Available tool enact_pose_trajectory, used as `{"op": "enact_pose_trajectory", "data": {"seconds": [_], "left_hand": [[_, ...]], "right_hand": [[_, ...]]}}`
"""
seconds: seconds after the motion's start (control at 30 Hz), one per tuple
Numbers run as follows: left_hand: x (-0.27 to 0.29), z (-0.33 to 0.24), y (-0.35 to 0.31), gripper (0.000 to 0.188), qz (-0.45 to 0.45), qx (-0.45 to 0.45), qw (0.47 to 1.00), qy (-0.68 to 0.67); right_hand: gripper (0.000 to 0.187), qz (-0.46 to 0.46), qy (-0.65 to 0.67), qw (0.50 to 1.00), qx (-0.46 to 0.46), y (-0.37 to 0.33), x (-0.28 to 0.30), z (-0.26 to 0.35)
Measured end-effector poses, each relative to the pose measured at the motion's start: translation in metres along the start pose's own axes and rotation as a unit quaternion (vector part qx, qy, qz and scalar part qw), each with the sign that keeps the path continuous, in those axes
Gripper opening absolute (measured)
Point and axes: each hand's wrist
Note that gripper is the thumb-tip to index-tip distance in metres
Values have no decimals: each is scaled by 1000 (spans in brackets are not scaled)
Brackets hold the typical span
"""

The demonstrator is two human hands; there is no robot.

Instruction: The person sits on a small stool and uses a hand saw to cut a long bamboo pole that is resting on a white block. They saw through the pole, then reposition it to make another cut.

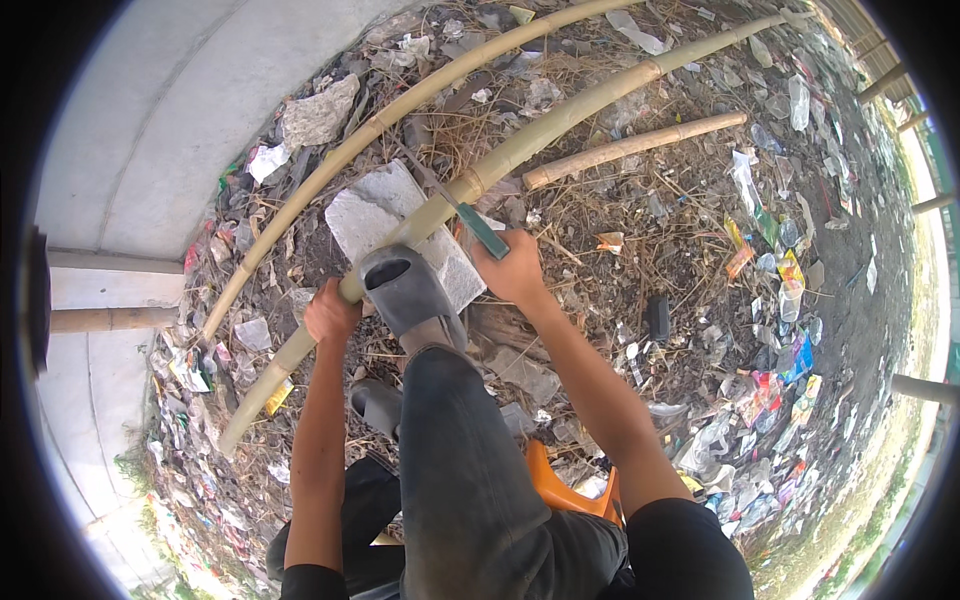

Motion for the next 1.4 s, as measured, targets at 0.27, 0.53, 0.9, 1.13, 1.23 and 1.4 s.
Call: {"op": "enact_pose_trajectory", "data": {"seconds": [0.27, 0.53, 0.9, 1.13, 1.23, 1.4], "left_hand": [[18, -18, 13, 36, 83, 28, 996, 22], [4, -6, -3, 40, 1, 0, 1000, -18], [-18, 21, -14, 44, -68, -51, 996, -6], [-20, 25, -21, 53, -80, -54, 995, 5], [-18, 22, -19, 53, -70, -42, 997, 10], [-13, 20, -15, 46, -33, -25, 999, 16]], "right_hand": [[17, -104, 107, 988, 40, -58, -29, -96], [16, -84, 94, 988, 88, -90, 45, -34], [17, 11, 50, 998, 33, -133, 99, -39], [16, 34, 40, 999, -3, -132, 94, -19], [17, 42, 60, 997, -6, -123, 94, -18], [19, 58, 22, 997, -49, -105, 99, -9]]}}
Point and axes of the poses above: each hand's wrist, its own y-axis towards the middle knuckle, its own x-axis out of the back of the hand, z = x × y, and after that the axes turned 12 degrees about -z, right-handed
